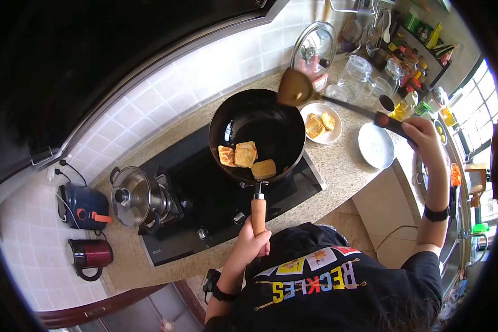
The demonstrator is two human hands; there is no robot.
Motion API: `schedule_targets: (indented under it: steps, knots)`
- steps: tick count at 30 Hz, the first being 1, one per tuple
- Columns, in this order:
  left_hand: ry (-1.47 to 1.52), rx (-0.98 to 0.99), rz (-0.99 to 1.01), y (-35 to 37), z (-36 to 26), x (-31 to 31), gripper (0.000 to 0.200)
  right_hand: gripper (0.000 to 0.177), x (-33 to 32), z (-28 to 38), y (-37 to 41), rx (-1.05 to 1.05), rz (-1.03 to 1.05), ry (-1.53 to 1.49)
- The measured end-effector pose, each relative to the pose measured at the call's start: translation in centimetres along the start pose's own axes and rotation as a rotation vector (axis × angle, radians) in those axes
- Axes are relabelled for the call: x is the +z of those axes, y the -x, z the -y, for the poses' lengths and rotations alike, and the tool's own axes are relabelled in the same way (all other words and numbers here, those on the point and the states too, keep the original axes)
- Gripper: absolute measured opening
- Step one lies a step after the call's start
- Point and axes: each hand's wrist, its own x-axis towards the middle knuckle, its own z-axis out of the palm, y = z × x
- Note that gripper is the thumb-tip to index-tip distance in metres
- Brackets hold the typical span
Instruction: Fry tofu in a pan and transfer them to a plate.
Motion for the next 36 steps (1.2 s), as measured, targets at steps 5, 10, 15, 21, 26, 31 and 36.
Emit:
schedule_targets:
  steps: [5, 10, 15, 21, 26, 31, 36]
  knots:
    - [-0.002, -0.02, 0.001, -0.1, 0.1, 0.0, 0.043, 0.022, 6.6, 3.8, -3.2, -0.243, 0.229, 0.383]
    - [-0.037, -0.002, 0.004, -0.1, 0.2, -0.2, 0.043, 0.021, 10.2, 6.0, -8.1, -0.457, 0.33, 0.669]
    - [-0.046, -0.011, 0.01, 0.2, 0.0, -0.1, 0.044, 0.022, 10.7, 8.1, -12.9, -0.47, 0.535, 0.893]
    - [-0.07, -0.028, 0.02, 0.1, -0.6, -0.2, 0.046, 0.022, 11.6, 9.2, -16.5, -0.518, 0.634, 0.95]
    - [-0.089, -0.046, 0.017, 0.1, -0.7, 0.0, 0.048, 0.023, 12.5, 8.9, -17.4, -0.523, 0.748, 0.871]
    - [-0.186, -0.013, -0.036, -0.3, 0.2, 0.3, 0.05, 0.021, 13.0, 7.4, -15.8, -0.441, 0.825, 0.771]
    - [-0.276, 0.05, -0.063, -0.8, 1.4, 0.4, 0.05, 0.021, 11.7, 3.7, -13.0, -0.19, 0.823, 0.622]
